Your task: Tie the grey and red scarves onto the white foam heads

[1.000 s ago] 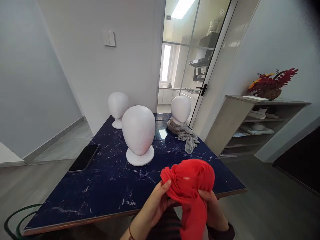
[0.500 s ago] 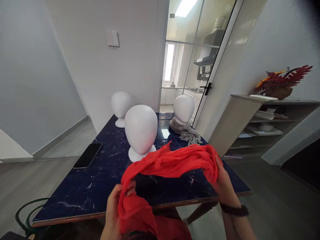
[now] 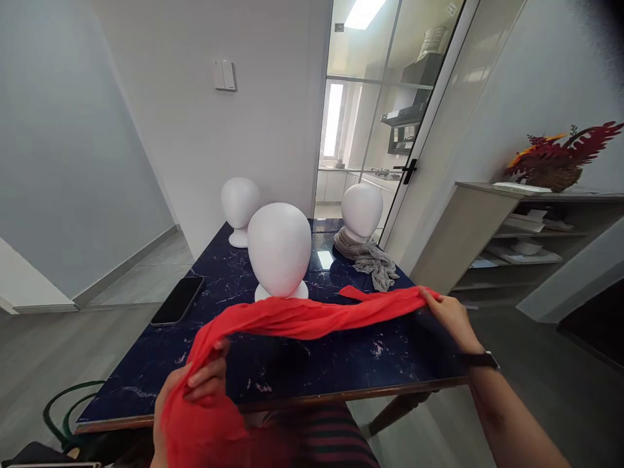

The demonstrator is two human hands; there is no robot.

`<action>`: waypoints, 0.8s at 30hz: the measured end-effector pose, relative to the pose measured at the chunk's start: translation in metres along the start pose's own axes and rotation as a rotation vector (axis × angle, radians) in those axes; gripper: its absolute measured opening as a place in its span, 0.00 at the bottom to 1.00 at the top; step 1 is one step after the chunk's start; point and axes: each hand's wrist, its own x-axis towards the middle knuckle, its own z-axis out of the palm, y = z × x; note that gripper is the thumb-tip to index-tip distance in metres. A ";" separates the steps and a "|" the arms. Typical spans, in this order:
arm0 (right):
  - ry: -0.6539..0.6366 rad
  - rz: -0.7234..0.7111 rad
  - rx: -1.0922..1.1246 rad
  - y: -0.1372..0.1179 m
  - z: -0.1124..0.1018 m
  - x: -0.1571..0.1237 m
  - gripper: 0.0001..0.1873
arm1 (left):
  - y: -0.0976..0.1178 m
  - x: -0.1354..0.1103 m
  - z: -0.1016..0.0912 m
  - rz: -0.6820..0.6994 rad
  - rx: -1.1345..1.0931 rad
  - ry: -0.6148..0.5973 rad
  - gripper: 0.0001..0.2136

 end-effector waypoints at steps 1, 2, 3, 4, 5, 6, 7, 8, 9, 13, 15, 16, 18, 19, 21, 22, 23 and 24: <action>0.022 -0.005 -0.231 -0.002 -0.003 -0.011 0.24 | -0.001 -0.001 0.000 -0.107 0.094 -0.057 0.10; 0.032 -0.044 -0.446 -0.008 -0.005 -0.024 0.24 | -0.004 -0.002 0.002 -0.214 0.192 -0.125 0.07; 0.029 -0.117 -0.558 -0.017 -0.005 -0.041 0.23 | -0.008 -0.003 0.006 -0.309 0.289 -0.190 0.07; 0.019 -0.228 -0.551 -0.029 -0.003 -0.059 0.22 | -0.014 -0.005 0.012 -0.378 0.386 -0.234 0.09; 0.002 -0.394 -0.456 -0.044 0.001 -0.080 0.21 | -0.021 -0.006 0.019 -0.425 0.470 -0.272 0.11; -0.047 -0.576 -0.322 -0.060 0.006 -0.101 0.25 | -0.028 -0.008 0.026 -0.463 0.537 -0.312 0.13; -0.170 -0.748 -0.184 -0.076 0.013 -0.123 0.36 | -0.036 -0.009 0.034 -0.497 0.585 -0.354 0.13; -0.367 -0.881 -0.069 -0.091 0.020 -0.144 0.48 | -0.042 -0.011 0.040 -0.528 0.617 -0.391 0.14; -0.557 -0.968 0.026 -0.105 0.028 -0.162 0.56 | -0.048 -0.013 0.045 -0.551 0.632 -0.415 0.13; -0.910 -0.981 0.183 -0.133 0.051 -0.195 0.46 | -0.055 -0.020 0.042 -0.557 0.598 -0.442 0.18; -0.903 -0.881 0.248 -0.136 0.053 -0.186 0.36 | -0.051 -0.022 0.028 -0.547 0.579 -0.466 0.27; -0.868 -0.846 0.282 -0.137 0.050 -0.178 0.32 | -0.049 -0.023 0.020 -0.544 0.587 -0.476 0.32; -0.739 -0.822 0.346 -0.140 0.040 -0.158 0.28 | -0.044 -0.021 0.005 -0.539 0.655 -0.479 0.37; -0.656 -0.826 0.370 -0.142 0.034 -0.149 0.27 | -0.041 -0.019 -0.001 -0.529 0.714 -0.458 0.34; -0.505 -0.869 0.360 -0.146 0.020 -0.134 0.26 | -0.032 -0.015 -0.008 -0.478 0.820 -0.384 0.23; -0.445 -0.910 0.314 -0.147 0.013 -0.128 0.25 | -0.027 -0.012 -0.008 -0.434 0.853 -0.342 0.18; -0.401 -0.962 0.239 -0.148 0.008 -0.123 0.25 | -0.019 -0.009 -0.007 -0.388 0.873 -0.305 0.15; -0.369 -1.014 0.143 -0.147 0.003 -0.119 0.25 | -0.011 -0.007 -0.004 -0.343 0.885 -0.280 0.13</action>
